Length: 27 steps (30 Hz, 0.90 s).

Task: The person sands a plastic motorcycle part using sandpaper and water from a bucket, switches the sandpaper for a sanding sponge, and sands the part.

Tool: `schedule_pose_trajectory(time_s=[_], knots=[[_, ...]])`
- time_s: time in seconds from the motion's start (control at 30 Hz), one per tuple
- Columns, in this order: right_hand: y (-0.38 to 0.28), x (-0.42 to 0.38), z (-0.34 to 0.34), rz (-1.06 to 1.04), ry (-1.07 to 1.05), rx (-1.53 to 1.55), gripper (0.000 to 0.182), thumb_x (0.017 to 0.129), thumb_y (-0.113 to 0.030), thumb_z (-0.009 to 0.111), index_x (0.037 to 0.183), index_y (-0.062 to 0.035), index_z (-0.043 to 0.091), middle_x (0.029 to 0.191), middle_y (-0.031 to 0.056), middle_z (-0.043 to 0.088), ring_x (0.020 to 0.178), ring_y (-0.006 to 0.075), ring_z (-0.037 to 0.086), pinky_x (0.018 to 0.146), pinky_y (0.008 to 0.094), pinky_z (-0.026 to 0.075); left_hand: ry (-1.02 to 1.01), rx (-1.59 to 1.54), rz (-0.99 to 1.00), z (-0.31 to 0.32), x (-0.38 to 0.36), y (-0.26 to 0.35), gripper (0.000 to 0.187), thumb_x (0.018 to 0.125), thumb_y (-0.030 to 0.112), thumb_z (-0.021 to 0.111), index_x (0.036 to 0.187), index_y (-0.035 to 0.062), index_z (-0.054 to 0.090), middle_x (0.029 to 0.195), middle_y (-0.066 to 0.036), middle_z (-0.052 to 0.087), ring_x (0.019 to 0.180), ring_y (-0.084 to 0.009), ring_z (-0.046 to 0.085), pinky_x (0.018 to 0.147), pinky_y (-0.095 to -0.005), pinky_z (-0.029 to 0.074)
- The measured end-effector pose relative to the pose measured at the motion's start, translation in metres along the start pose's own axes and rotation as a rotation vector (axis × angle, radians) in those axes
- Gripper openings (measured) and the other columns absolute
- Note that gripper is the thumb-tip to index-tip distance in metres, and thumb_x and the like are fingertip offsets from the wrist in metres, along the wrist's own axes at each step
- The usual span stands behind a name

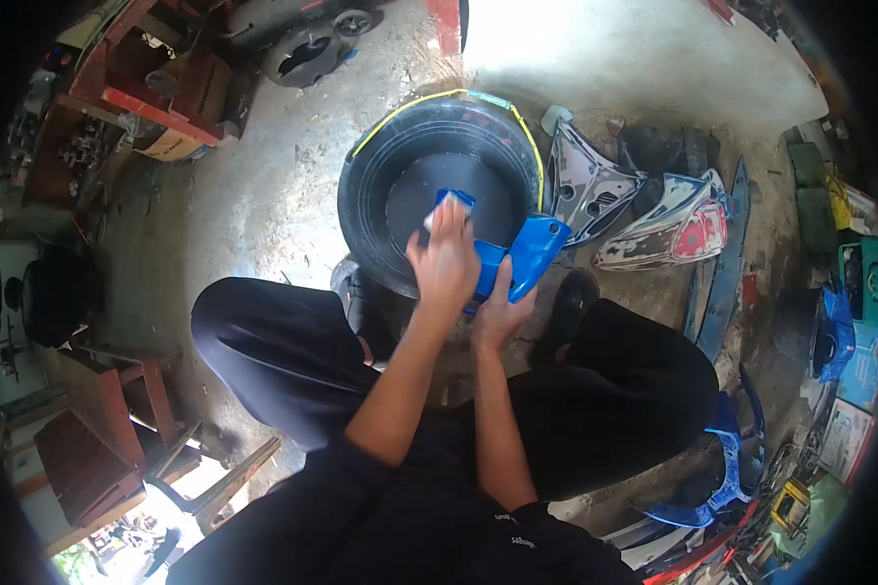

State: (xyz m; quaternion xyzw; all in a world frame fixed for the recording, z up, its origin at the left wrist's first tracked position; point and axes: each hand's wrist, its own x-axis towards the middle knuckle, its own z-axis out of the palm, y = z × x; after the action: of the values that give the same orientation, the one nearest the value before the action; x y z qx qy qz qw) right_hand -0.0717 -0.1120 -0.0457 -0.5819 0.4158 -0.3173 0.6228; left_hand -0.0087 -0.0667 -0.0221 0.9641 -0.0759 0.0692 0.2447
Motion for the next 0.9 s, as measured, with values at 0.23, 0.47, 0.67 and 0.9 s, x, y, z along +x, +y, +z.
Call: schedule_pose_trajectory(time_s=[0.23, 0.47, 0.67, 0.9], knots=[[-0.004, 0.003, 0.001, 0.003, -0.019, 0.041, 0.035, 0.096, -0.030, 0.071, 0.105, 0.0037, 0.066, 0.093, 0.0074, 0.069, 0.081, 0.0141, 0.063, 0.074, 0.0309, 0.052, 0.068, 0.077, 0.071, -0.012, -0.038, 0.003, 0.044, 0.098, 0.023, 0.050, 0.138, 0.0043, 0.057, 0.146, -0.013, 0.055, 0.136, -0.0206, 0.051, 0.106, -0.0526, 0.034], [0.005, 0.002, -0.001, 0.019, -0.039, 0.188, 0.033, 0.097, -0.028, 0.070, 0.104, 0.0037, 0.065, 0.093, 0.0066, 0.068, 0.080, 0.0132, 0.062, 0.071, 0.0309, 0.052, 0.056, -0.023, -0.032, 0.002, 0.026, 0.002, 0.043, 0.102, 0.025, 0.049, 0.139, 0.0046, 0.056, 0.144, -0.013, 0.057, 0.135, -0.0238, 0.052, 0.105, -0.0543, 0.037], [0.006, 0.005, -0.006, -0.003, -0.053, 0.101, 0.034, 0.097, -0.029, 0.070, 0.105, 0.0035, 0.065, 0.092, 0.0064, 0.067, 0.080, 0.0132, 0.061, 0.071, 0.0303, 0.051, 0.094, 0.058, 0.041, -0.019, -0.064, 0.007, 0.046, 0.099, 0.024, 0.052, 0.140, 0.0043, 0.055, 0.146, -0.013, 0.056, 0.137, -0.0223, 0.050, 0.107, -0.0564, 0.032], [0.007, 0.003, -0.003, -0.006, -0.044, 0.149, 0.034, 0.097, -0.030, 0.070, 0.105, 0.0032, 0.065, 0.091, 0.0041, 0.066, 0.077, 0.0110, 0.059, 0.070, 0.0290, 0.050, 0.076, -0.010, -0.044, 0.014, 0.038, 0.007, 0.040, 0.101, 0.022, 0.049, 0.137, 0.0052, 0.058, 0.144, -0.014, 0.057, 0.136, -0.0226, 0.051, 0.106, -0.0551, 0.034]])
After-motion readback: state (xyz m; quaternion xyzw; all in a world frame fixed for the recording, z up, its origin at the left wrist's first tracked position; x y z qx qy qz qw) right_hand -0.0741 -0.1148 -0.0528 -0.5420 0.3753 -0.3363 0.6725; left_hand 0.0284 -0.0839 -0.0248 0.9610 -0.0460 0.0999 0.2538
